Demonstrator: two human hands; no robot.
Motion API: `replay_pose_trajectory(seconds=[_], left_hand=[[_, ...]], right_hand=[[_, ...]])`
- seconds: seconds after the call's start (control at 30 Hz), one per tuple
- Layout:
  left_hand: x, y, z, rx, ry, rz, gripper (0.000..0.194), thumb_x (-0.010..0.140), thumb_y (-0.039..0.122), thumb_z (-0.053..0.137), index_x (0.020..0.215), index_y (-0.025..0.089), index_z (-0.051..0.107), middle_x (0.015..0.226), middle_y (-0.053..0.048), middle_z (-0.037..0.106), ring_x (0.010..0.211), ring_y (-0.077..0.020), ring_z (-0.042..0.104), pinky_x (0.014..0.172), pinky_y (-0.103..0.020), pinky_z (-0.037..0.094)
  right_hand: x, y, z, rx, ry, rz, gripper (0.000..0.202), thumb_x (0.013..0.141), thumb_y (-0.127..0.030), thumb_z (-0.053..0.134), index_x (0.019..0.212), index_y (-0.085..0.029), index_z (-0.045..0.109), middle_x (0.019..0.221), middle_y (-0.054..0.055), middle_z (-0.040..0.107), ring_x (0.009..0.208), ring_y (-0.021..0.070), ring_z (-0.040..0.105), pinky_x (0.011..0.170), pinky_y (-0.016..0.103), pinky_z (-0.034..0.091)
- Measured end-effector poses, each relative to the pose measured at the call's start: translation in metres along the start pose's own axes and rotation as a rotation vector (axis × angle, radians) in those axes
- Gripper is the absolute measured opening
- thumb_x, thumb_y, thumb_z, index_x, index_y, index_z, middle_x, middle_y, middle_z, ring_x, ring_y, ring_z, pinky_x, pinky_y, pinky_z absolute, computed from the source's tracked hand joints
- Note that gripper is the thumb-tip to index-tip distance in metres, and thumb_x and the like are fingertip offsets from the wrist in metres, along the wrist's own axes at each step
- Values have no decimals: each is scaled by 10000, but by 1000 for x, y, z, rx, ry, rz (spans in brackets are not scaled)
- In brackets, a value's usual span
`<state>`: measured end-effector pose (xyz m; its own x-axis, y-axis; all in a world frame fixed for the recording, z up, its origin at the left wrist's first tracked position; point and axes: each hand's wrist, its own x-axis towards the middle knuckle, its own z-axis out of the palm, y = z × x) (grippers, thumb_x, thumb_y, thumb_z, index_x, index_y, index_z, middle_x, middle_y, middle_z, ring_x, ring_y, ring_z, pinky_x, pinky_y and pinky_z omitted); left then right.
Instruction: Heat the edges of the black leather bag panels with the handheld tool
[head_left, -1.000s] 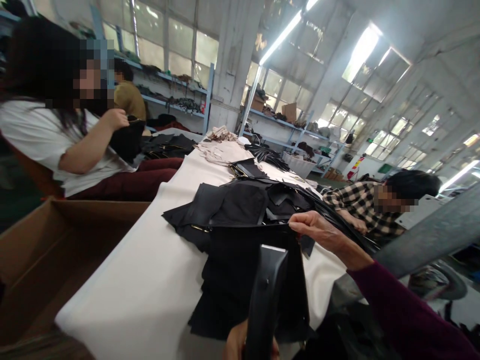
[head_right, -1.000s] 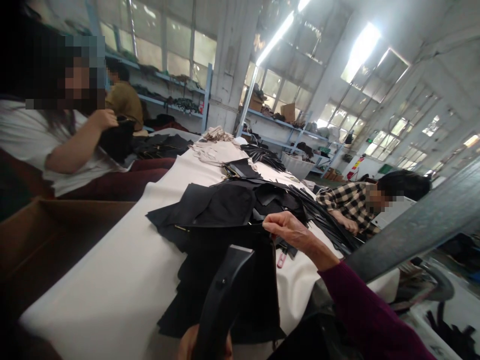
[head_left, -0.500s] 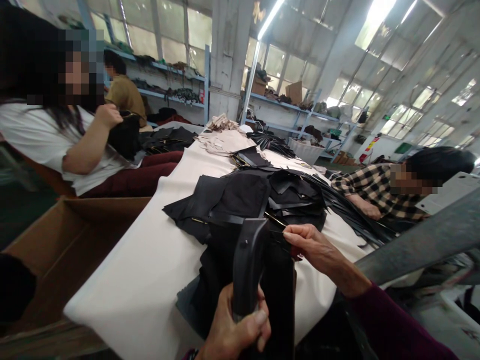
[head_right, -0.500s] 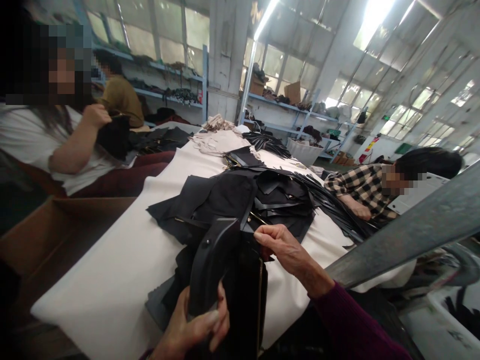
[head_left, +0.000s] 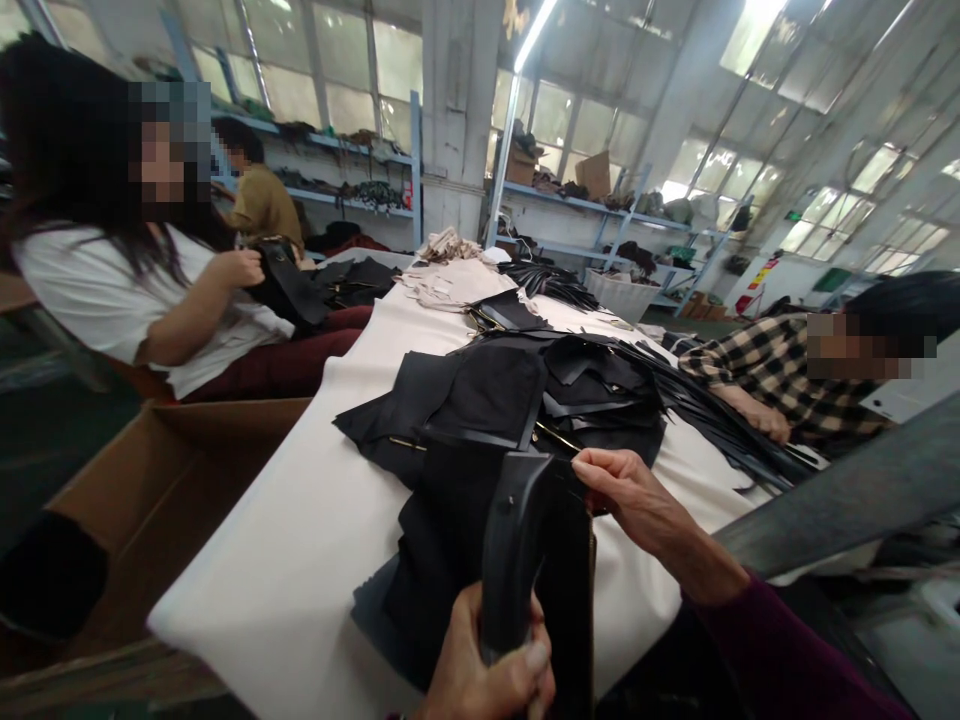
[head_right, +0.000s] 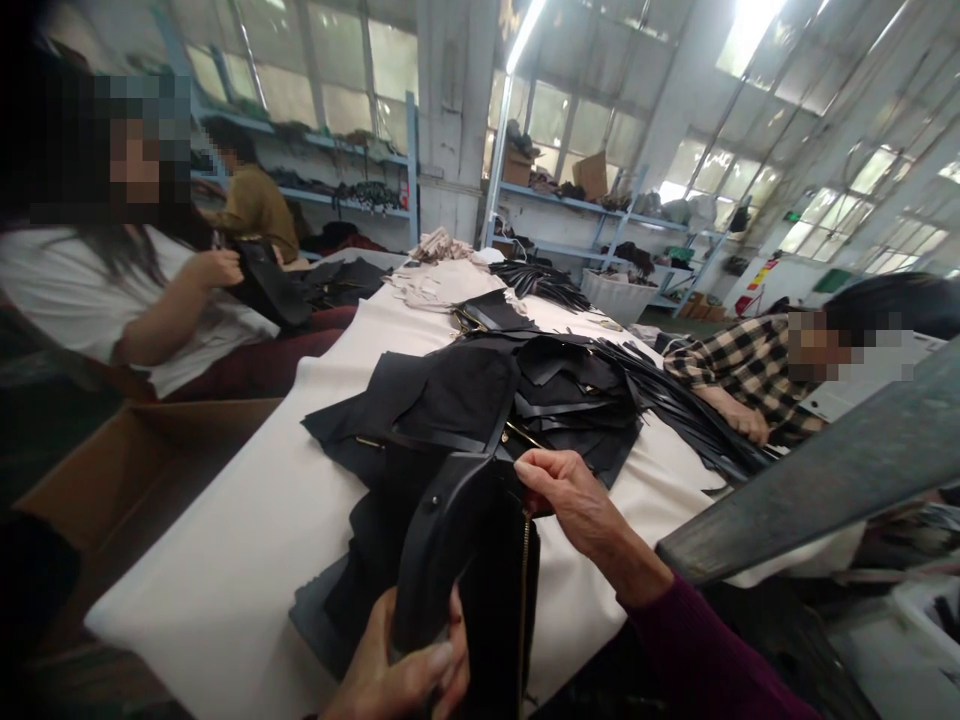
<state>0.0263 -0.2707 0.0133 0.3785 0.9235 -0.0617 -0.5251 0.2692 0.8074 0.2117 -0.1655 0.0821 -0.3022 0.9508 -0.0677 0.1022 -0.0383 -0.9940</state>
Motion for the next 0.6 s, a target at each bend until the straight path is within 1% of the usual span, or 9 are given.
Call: replay_pose_trajectory(seconds=[0.1,0.2,0.3,0.4,0.5,0.6], left_hand=[[7,5,-3,69,41,93,412,689,495,716,831,164,516,519,61,485,380,-57,450,415,-194,277],[6,5,-8,93,107,115,424,690,520,704,816,162,515,489,64,474,367,-55,435,416,-194,261],[1,4,-13,117,186,123,444,688,544,700,819,161,518,479,57,488,365,-61,440,419,-196,263],[-4,6,-19,131,241,148,433,696,544,698,802,162,523,465,54,496,359,-61,441,421,-195,279],[-9,9,-21,122,267,165,424,699,541,700,798,167,528,450,50,509,354,-59,437,422,-192,301],[-15,13,-24,97,314,190,419,691,532,711,809,173,531,447,45,523,355,-61,438,416,-188,317]], right_hand=[[-3,5,-3,122,53,65,372,724,-487,723,642,-153,579,513,-61,441,446,59,364,447,192,291],[-3,8,-4,199,56,105,378,707,-469,746,620,-153,557,507,-71,410,443,49,340,441,182,273],[-1,8,-3,216,39,122,370,707,-460,750,629,-154,558,520,-68,416,445,50,338,438,184,276],[3,4,-6,180,70,119,364,699,-449,754,616,-160,550,531,-63,435,448,55,356,432,190,293],[12,-9,-17,38,191,45,342,684,-428,752,595,-166,551,545,-47,471,453,75,413,429,209,336],[26,-37,-37,-99,360,-94,300,638,-396,763,606,-171,568,552,-32,511,463,108,466,439,240,374]])
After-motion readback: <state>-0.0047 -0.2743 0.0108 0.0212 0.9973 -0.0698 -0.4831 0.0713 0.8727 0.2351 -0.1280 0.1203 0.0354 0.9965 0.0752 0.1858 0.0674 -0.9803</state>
